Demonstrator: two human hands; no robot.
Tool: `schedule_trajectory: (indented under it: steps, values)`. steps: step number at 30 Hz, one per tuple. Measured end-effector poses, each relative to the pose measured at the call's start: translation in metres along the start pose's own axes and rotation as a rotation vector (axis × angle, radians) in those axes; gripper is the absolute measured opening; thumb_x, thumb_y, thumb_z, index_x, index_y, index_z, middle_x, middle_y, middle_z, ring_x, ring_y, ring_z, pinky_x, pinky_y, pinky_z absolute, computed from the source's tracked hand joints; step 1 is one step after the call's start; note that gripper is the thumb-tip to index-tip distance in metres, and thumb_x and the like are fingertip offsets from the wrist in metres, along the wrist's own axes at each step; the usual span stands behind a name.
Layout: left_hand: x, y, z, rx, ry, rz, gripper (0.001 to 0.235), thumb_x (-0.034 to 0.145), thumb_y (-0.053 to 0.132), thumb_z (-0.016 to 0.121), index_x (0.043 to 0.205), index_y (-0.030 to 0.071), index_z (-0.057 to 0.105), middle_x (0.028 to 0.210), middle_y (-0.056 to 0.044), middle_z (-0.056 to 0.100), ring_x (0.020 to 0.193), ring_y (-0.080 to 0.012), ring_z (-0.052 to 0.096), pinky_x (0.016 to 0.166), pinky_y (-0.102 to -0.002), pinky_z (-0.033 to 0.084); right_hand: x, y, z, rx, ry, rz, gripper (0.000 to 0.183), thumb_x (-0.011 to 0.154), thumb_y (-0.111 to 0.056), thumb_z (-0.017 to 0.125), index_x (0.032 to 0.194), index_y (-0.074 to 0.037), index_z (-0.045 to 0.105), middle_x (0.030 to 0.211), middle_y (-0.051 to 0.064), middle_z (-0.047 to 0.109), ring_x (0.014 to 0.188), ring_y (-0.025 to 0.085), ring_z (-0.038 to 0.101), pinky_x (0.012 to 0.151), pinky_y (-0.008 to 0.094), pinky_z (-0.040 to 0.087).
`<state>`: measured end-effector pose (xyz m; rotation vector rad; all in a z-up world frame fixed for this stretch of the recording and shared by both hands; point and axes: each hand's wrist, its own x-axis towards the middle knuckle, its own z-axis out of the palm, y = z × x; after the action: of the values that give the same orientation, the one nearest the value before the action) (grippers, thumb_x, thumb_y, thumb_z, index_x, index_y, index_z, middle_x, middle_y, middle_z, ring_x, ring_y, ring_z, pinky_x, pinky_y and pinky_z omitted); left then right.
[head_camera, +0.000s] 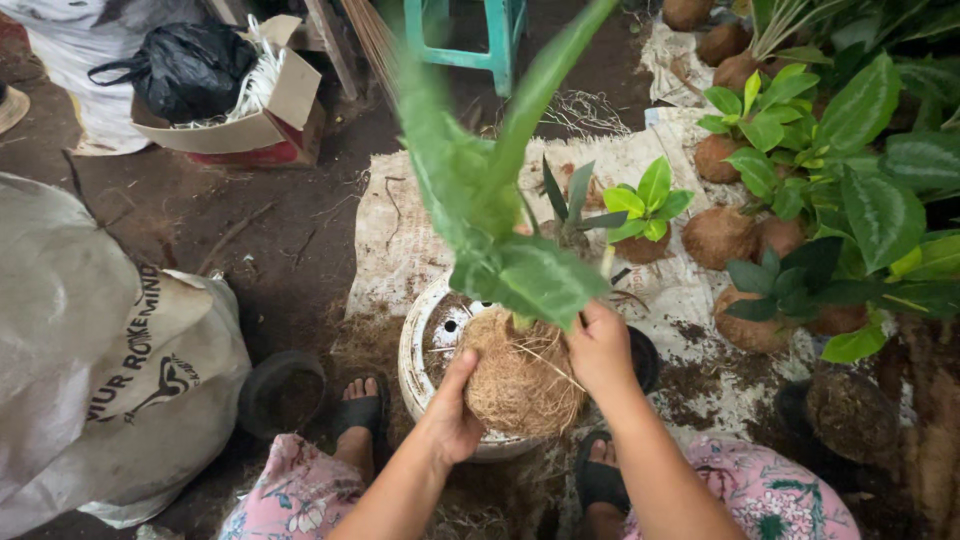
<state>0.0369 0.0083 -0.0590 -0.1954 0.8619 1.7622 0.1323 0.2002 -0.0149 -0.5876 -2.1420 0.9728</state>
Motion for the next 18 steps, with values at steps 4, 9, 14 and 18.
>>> schedule_trajectory:
  steps: [4,9,14,18]
  values:
    - [-0.005,0.008,0.009,0.114,0.059,0.042,0.09,0.069,0.048,0.081,0.146,0.02,0.046,0.142,-0.009,0.06,0.134,-0.0326,0.056,0.11,-0.054,0.048,0.001,-0.02,-0.001,-0.073,-0.008,0.2,0.012,0.096,-0.015,0.061,0.093,-0.004,0.066,0.073,0.014,0.06,0.061,0.029,0.058,0.06,0.038,0.046]
    - [-0.005,0.009,0.025,-0.011,0.007,0.256,0.086,0.071,0.042,0.081,0.146,0.02,0.045,0.14,-0.009,0.06,0.13,-0.0317,0.057,0.107,-0.055,0.048,-0.008,-0.053,-0.007,-0.192,0.046,-0.005,0.01,0.097,-0.014,0.061,0.098,-0.006,0.067,0.082,0.016,0.064,0.073,0.031,0.063,0.065,0.037,0.048]
    - [0.005,0.013,0.023,-0.151,0.068,0.313,0.085,0.074,0.046,0.079,0.146,0.016,0.047,0.141,-0.01,0.06,0.129,-0.0337,0.058,0.109,-0.055,0.047,-0.051,-0.071,0.003,0.249,-0.309,0.255,0.023,0.101,-0.018,0.056,0.084,-0.004,0.062,0.07,0.005,0.058,0.067,0.019,0.056,0.062,0.034,0.05]
    - [0.013,0.016,0.016,-0.276,-0.014,0.309,0.084,0.077,0.054,0.074,0.146,0.016,0.047,0.141,-0.013,0.06,0.128,-0.0363,0.057,0.109,-0.057,0.046,-0.088,-0.054,0.025,0.539,-0.53,0.355,0.025,0.107,-0.019,0.055,0.088,-0.005,0.06,0.074,-0.004,0.05,0.068,0.009,0.048,0.061,0.025,0.041]
